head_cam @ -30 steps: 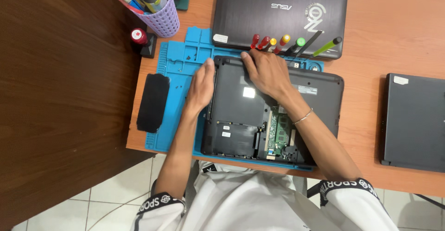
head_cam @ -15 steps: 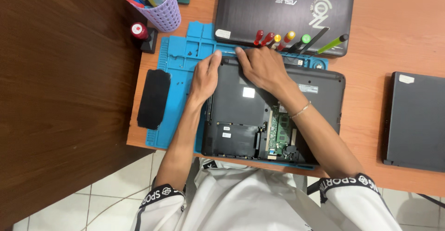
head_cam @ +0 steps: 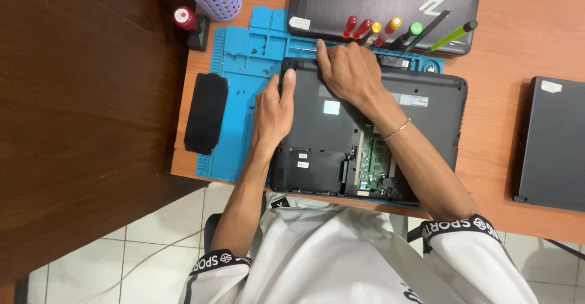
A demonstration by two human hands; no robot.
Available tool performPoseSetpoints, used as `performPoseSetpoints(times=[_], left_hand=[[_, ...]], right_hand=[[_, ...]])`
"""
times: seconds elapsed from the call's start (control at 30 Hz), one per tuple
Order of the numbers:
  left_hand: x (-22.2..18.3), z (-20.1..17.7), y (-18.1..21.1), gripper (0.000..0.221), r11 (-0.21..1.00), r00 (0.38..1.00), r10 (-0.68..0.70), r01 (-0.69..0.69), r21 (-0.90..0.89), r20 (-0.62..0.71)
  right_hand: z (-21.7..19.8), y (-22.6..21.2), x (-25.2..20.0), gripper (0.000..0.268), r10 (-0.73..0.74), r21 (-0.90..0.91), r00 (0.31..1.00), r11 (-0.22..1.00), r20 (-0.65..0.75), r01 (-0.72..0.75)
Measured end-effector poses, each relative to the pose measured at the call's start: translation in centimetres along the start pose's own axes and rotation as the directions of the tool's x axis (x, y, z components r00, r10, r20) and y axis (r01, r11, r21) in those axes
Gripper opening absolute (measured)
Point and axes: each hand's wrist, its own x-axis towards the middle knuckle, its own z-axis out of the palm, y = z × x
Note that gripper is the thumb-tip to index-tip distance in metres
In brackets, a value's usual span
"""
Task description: The person uses a brush to clean the internal components and fan of an open laptop, then picks up the bottom casing and fits it onto the chassis by hand.
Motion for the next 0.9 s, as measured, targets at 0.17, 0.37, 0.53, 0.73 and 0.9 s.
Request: performPoseSetpoints(times=[0.17, 0.37, 0.53, 0.73, 0.9], left_hand=[[-2.9, -0.7, -1.3, 0.062, 0.995, 0.996, -0.074, 0.069, 0.072, 0.057], [-8.0, -1.1, 0.1, 0.056, 0.981, 0.991, -0.133, 0.127, 0.150, 0.032], [-8.3, -1.7, 1.2, 0.055, 0.989, 0.995, -0.099, 0.096, 0.116, 0.016], [-10.0, -1.9, 0.0, 0.049, 0.993, 0.999, 0.002, 0.003, 0.116, -0.044], [-11.6, -1.0, -1.3, 0.058, 0.978, 0.990, -0.136, 0.139, 0.156, -0.025]], right_hand=[[-0.2, 0.0, -0.2, 0.060, -0.028, -0.031, 0.999, 0.999, -0.045, 0.027], [-0.3, 0.7, -0.2, 0.059, 0.006, -0.010, 0.997, 1.000, -0.081, -0.007], [-0.8, 0.3, -0.2, 0.060, 0.013, -0.024, 0.997, 1.000, -0.079, -0.015], [-1.1, 0.7, -0.2, 0.059, 0.005, -0.035, 0.995, 0.999, -0.100, -0.008], [-0.9, 1.1, -0.3, 0.058, 0.004, -0.039, 0.994, 0.999, -0.111, -0.009]])
